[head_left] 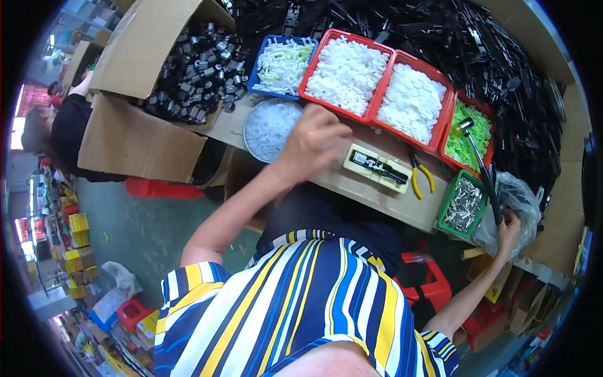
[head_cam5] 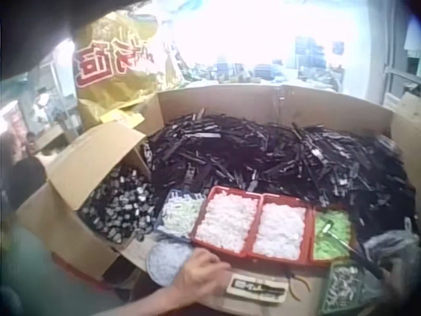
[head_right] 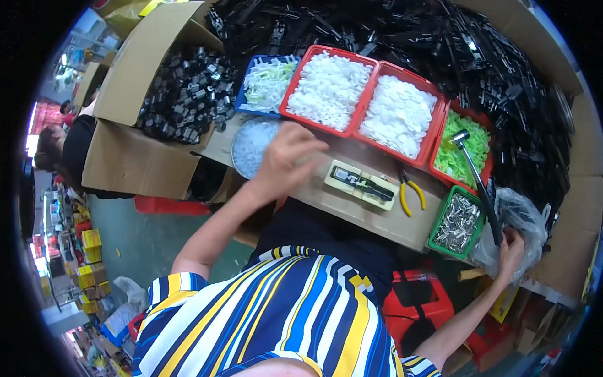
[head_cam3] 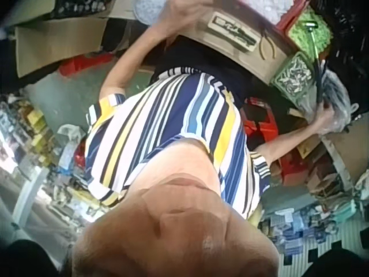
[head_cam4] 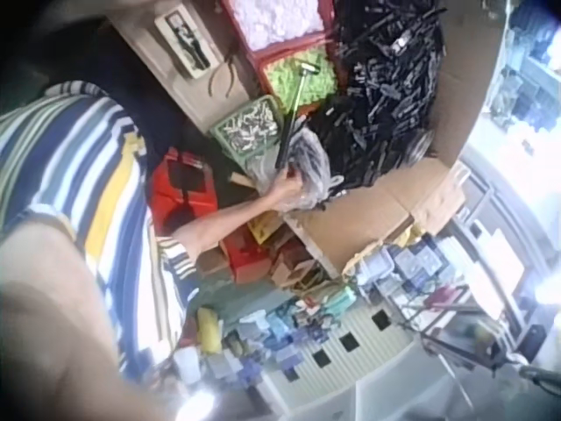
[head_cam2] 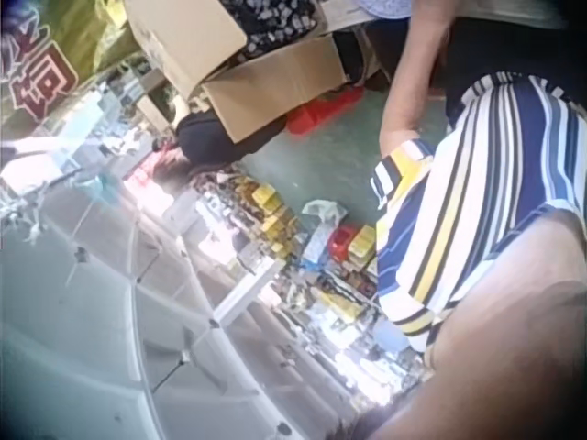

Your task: Assembling small plastic toy components using a jig and pliers in a factory workshop.

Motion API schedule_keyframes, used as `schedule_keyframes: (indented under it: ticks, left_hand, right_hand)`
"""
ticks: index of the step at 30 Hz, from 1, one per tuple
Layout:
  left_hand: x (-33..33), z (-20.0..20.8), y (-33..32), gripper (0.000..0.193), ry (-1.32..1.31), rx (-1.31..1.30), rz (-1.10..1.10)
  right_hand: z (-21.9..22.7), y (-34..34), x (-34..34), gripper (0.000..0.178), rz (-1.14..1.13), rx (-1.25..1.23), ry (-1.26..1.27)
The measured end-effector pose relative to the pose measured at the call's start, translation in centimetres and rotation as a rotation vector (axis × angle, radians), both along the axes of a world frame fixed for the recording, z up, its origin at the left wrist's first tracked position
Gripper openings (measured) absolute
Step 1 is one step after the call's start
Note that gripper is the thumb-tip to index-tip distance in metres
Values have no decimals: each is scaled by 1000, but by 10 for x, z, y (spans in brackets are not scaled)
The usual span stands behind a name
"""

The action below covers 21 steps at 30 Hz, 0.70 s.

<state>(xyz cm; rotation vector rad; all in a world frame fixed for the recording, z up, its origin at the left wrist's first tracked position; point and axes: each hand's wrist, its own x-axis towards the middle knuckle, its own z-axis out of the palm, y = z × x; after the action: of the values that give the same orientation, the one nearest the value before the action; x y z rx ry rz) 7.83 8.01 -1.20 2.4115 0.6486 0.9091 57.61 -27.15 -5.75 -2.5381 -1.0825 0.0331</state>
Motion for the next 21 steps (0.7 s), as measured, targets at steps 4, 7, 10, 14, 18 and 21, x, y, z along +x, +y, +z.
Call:
schedule_keyframes:
  ticks: [4, 7, 10, 14, 18, 21]
  left_hand:
    - [-31, 14, 48, 17, 85, 120, 247]
    - [-45, 12, 83, 18, 165, 197, 397]
    - [-43, 4, 120, 19, 207, 278, 481]
    - [-26, -6, 146, 27, 287, 250, 573]
    - [-20, -13, 158, 29, 361, 177, 586]
    - [-21, -17, 163, 24, 314, 206, 566]
  right_hand:
    - [-13, 16, 3, 23, 5, 65, -3]
    - [7, 33, -11, 23, -17, -57, 7]
    - [3, 17, 4, 20, -21, 68, 109]
    - [6, -3, 10, 17, -68, 180, 215]
    - [10, 2, -7, 21, -84, 72, 128]
    - [0, 7, -11, 30, -18, 82, 47]
